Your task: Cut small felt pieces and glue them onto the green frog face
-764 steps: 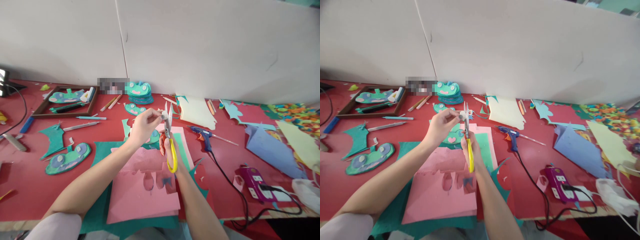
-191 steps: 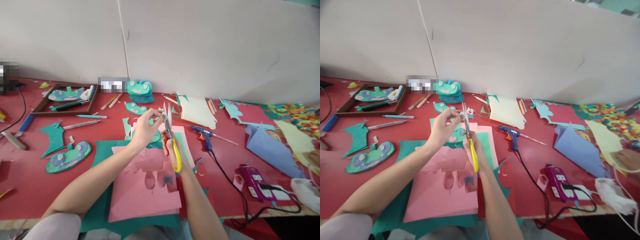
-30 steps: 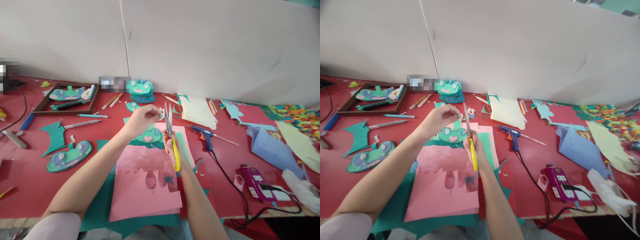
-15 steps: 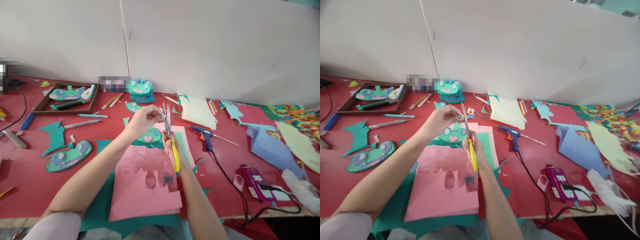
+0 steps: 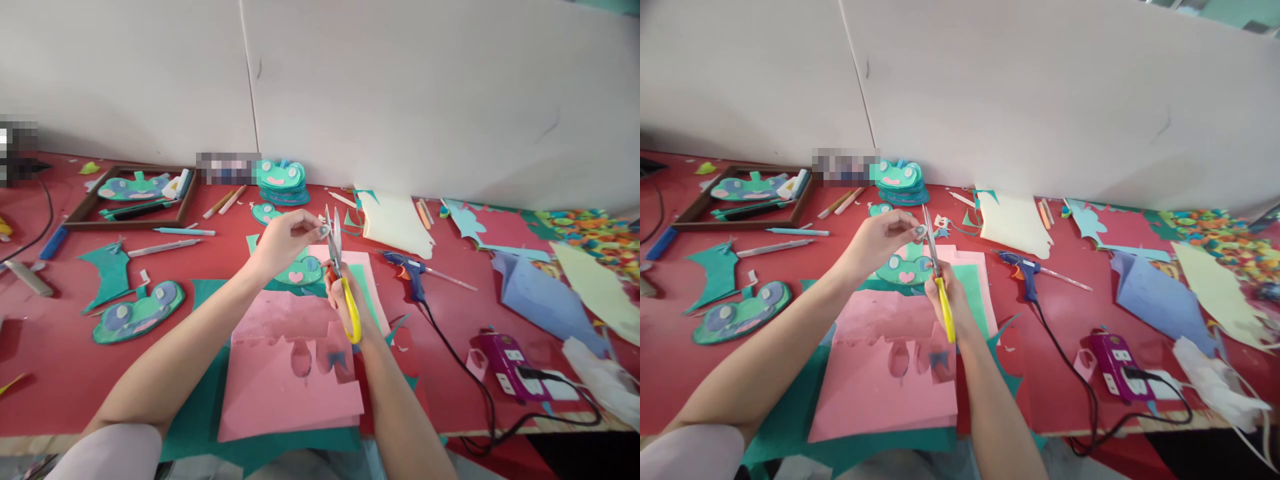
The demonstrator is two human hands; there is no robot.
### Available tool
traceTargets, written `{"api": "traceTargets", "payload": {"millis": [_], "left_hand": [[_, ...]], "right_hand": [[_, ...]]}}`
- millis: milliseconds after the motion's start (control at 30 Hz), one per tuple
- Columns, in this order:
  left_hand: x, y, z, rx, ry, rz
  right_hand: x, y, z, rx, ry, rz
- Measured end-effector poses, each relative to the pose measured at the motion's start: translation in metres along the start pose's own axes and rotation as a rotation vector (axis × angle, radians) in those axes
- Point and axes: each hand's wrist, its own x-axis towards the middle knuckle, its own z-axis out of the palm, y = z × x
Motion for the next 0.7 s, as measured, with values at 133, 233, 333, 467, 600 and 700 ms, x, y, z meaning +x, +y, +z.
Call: {"api": "traceTargets", "payload": {"millis": [133,233,333,467,600,700], "left_hand": [[-0.0002,-0.0015,0.0013,-0.008,-0.013,-0.006],[-0.0010,-0.0013,0.0029,-0.005,-0.011,0.008],[-0.0021,-0.0002,0.0046,0.008,-0.011,0.010],[-0.0023,-0.0008,0.0057,0.012,-0.021,0.012],[-0.0011,-0.0040,0.0060,0.048,0.003,0.050],[-0.0003,-0.0056,0.0062,0.039,0.032,0.063]], "right_hand": [[0.0007,0.0008,0.0007,0.016,-0.006,0.009],[0.0009,0.0008,0.0007,0.027,0.002,0.007],[0.0006,0.0000,0.0005,0.023,0.004,0.003],[0.0002,-0.0002,0.0003,0.015,0.003,0.011],[0.0004,0.0008,0.0001,0.001,0.021,0.015],[0.0005,0.0013,-0.0002,-0.004,0.021,0.014]]}}
